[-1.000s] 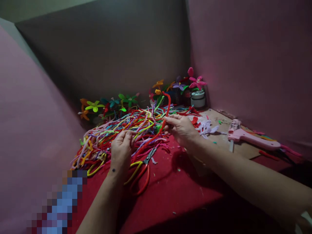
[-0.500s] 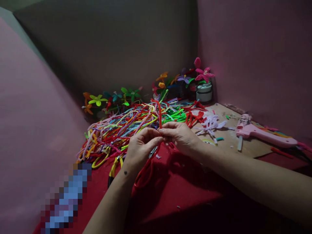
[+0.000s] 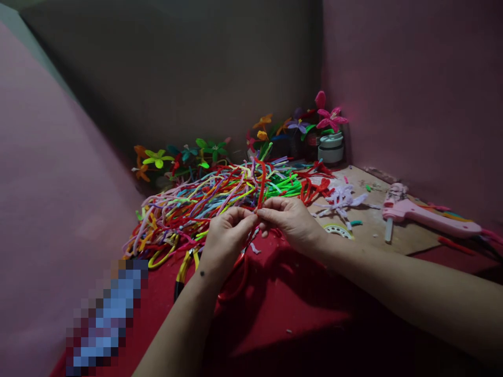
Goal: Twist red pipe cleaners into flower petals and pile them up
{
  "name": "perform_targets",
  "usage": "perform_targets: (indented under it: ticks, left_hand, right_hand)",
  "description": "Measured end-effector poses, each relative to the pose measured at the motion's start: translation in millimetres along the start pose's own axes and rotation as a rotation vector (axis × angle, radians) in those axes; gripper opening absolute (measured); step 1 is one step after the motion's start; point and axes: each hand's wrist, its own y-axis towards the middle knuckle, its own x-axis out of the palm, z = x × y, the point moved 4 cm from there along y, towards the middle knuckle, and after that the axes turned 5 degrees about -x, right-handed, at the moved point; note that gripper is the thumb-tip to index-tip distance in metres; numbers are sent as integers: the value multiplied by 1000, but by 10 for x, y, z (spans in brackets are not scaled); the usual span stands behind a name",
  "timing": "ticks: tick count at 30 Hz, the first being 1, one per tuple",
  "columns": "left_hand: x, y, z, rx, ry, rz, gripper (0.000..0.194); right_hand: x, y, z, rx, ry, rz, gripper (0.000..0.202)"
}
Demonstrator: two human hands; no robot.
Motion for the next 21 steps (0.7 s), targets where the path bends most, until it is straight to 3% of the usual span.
perform_targets:
  ticks: [4, 11, 21]
  left_hand:
    - [23, 19, -56, -93, -202, -87, 19]
    - [66, 10, -70, -142, -370, -76, 16]
    - [50, -9, -77, -124, -329, -115, 16]
  right_hand:
    - [12, -17, -20, -48, -76, 14, 18]
    - [28, -36, -50, -65, -64, 28, 12]
    - [20, 7, 36, 52, 112, 5, 10]
